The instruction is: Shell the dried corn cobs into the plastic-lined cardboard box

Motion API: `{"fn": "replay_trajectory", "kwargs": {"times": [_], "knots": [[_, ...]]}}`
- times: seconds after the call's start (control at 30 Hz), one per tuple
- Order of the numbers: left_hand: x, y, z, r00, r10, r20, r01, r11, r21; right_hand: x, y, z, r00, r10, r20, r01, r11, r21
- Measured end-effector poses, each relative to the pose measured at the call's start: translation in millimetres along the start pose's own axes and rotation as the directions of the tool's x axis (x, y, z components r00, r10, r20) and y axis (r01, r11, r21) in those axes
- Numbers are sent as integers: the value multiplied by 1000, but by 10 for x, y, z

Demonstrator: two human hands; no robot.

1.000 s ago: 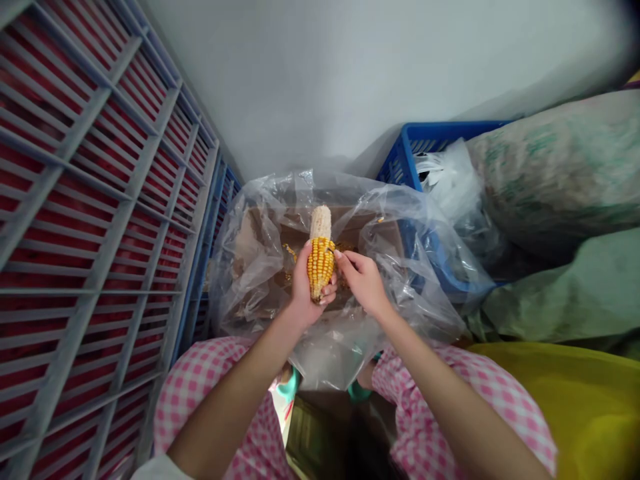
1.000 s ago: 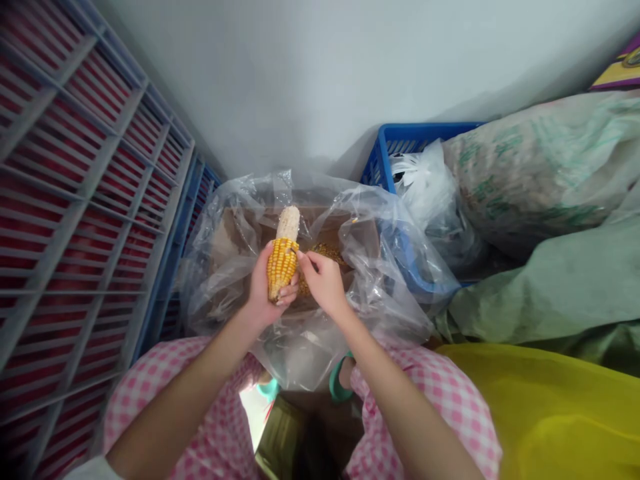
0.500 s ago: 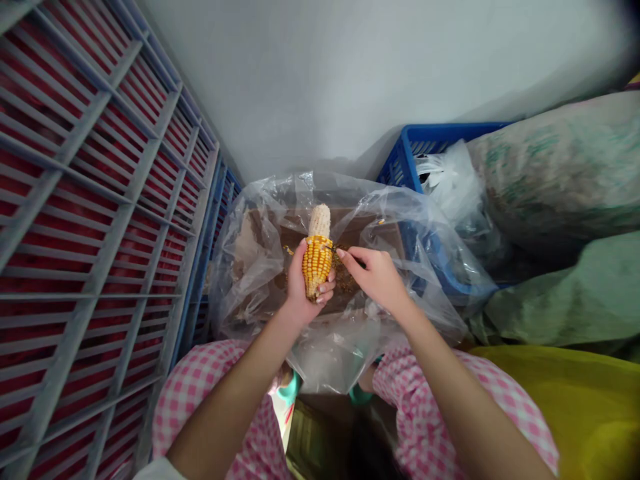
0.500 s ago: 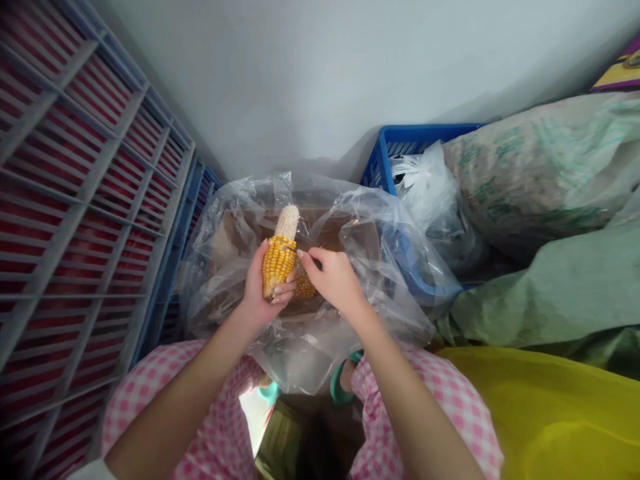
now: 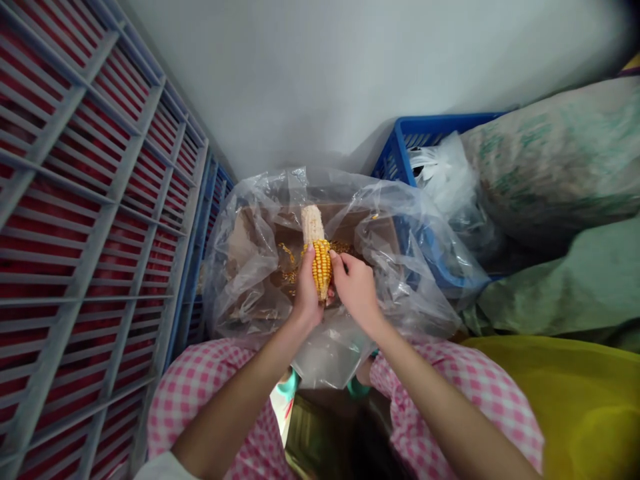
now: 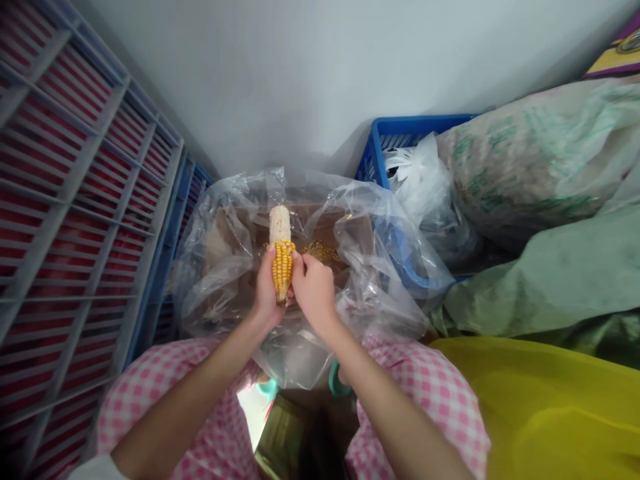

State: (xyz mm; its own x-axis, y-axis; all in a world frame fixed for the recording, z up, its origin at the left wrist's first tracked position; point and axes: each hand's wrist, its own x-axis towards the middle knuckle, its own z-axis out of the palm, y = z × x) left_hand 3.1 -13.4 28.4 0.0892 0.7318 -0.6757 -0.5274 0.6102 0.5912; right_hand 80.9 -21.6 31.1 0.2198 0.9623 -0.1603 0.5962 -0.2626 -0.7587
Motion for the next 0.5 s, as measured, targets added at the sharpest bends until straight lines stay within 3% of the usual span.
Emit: {"fn": "replay_trajectory", "kwargs": {"times": [0.17, 0.27, 0.37, 0.5], "knots": [[-102, -65, 25, 994, -94, 58, 97, 994, -50, 108, 88, 185, 983, 150, -105, -99, 918, 384], [-143, -23, 29, 984, -145, 101, 150, 987, -48, 210, 105, 149, 987, 152, -54, -109, 877, 468], [-118, 122, 3, 985, -121, 120, 132, 987, -90, 259, 67, -27, 999, 26, 46, -43, 905, 423], [-44, 317, -39, 979, -125, 164, 146, 981, -126, 230, -19, -310, 967, -191, 167, 161, 970, 181]]}}
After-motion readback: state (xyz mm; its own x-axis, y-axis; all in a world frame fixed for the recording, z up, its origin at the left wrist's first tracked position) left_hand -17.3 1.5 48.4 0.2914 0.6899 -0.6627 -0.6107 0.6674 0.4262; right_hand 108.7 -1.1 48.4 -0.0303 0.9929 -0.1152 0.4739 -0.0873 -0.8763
